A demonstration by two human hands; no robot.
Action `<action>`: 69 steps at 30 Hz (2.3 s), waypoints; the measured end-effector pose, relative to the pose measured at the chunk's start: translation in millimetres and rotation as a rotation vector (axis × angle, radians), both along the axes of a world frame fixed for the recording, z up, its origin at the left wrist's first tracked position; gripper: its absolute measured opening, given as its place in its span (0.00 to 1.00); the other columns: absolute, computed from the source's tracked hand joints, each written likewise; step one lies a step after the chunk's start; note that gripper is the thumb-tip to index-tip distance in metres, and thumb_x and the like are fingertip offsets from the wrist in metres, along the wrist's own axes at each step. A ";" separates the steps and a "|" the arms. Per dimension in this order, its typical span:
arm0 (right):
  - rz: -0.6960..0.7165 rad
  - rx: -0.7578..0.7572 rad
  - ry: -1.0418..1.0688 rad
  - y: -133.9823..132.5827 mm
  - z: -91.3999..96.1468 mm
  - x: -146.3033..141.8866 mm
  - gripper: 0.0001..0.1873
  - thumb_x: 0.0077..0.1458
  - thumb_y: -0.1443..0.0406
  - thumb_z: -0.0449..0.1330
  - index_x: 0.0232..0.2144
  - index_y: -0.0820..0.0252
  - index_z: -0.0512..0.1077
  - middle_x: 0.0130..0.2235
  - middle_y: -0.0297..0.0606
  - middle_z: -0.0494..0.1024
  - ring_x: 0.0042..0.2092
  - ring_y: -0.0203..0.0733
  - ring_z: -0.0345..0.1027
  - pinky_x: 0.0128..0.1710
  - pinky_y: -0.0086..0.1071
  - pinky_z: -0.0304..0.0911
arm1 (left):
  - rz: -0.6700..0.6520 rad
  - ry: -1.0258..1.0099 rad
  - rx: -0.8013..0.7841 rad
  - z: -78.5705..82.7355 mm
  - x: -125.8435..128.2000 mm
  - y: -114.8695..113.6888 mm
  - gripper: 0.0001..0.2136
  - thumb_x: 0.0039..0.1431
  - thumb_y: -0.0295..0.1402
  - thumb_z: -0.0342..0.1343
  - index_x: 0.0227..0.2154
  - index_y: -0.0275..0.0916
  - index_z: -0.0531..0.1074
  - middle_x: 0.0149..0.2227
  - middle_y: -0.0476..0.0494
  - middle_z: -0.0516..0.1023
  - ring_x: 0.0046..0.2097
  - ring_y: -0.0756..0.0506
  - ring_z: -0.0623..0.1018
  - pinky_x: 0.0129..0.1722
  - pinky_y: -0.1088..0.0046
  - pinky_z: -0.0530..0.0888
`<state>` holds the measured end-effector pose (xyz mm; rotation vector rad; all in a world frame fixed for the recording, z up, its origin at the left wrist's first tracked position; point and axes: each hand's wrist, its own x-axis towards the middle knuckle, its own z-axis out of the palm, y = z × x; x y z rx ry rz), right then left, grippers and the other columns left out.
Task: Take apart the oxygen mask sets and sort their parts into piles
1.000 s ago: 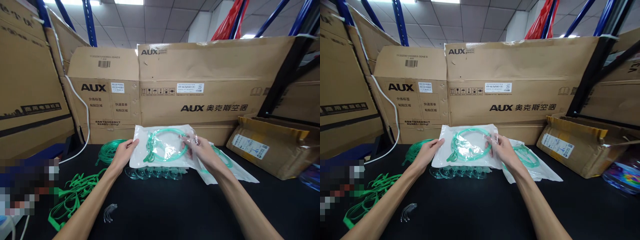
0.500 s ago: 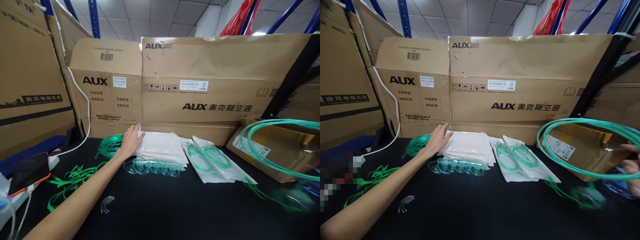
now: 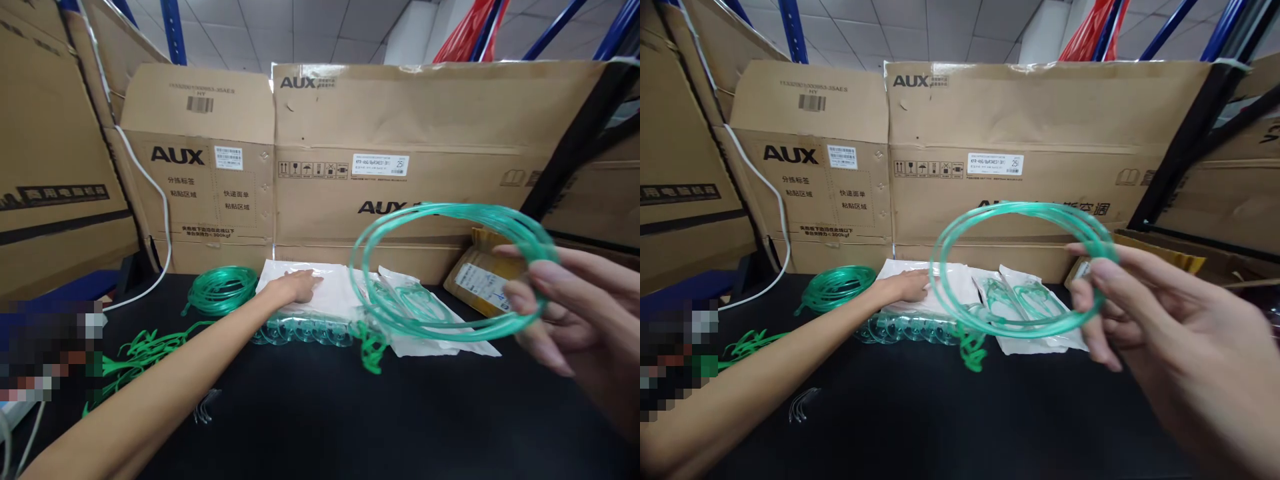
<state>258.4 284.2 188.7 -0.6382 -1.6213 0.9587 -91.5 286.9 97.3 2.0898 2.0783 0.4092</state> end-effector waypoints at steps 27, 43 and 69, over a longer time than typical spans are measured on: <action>0.121 -0.236 -0.672 -10.4 -137.7 -2.0 0.29 0.57 0.45 0.62 0.50 0.61 0.75 0.24 0.36 0.72 0.20 0.38 0.60 0.23 0.35 0.59 | -0.028 -0.447 -0.075 -24.1 97.6 -185.6 0.16 0.68 0.48 0.54 0.50 0.48 0.77 0.51 0.45 0.78 0.57 0.39 0.74 0.59 0.63 0.64; 0.740 0.248 -0.984 -54.3 -127.6 -46.6 0.02 0.66 0.64 0.61 0.41 0.51 0.72 0.48 0.34 0.75 0.55 0.45 0.69 0.56 0.33 0.64 | 0.035 -0.460 -0.178 -19.1 106.0 -184.8 0.10 0.57 0.45 0.63 0.36 0.46 0.79 0.41 0.47 0.79 0.45 0.40 0.77 0.45 0.67 0.70; 0.667 0.276 -0.742 -51.8 -144.2 -54.5 0.14 0.72 0.67 0.50 0.35 0.57 0.71 0.33 0.32 0.74 0.34 0.35 0.70 0.38 0.26 0.64 | 0.181 0.079 0.086 -24.3 115.2 -232.5 0.08 0.61 0.31 0.50 0.38 0.44 0.75 0.38 0.44 0.79 0.41 0.38 0.80 0.37 0.65 0.76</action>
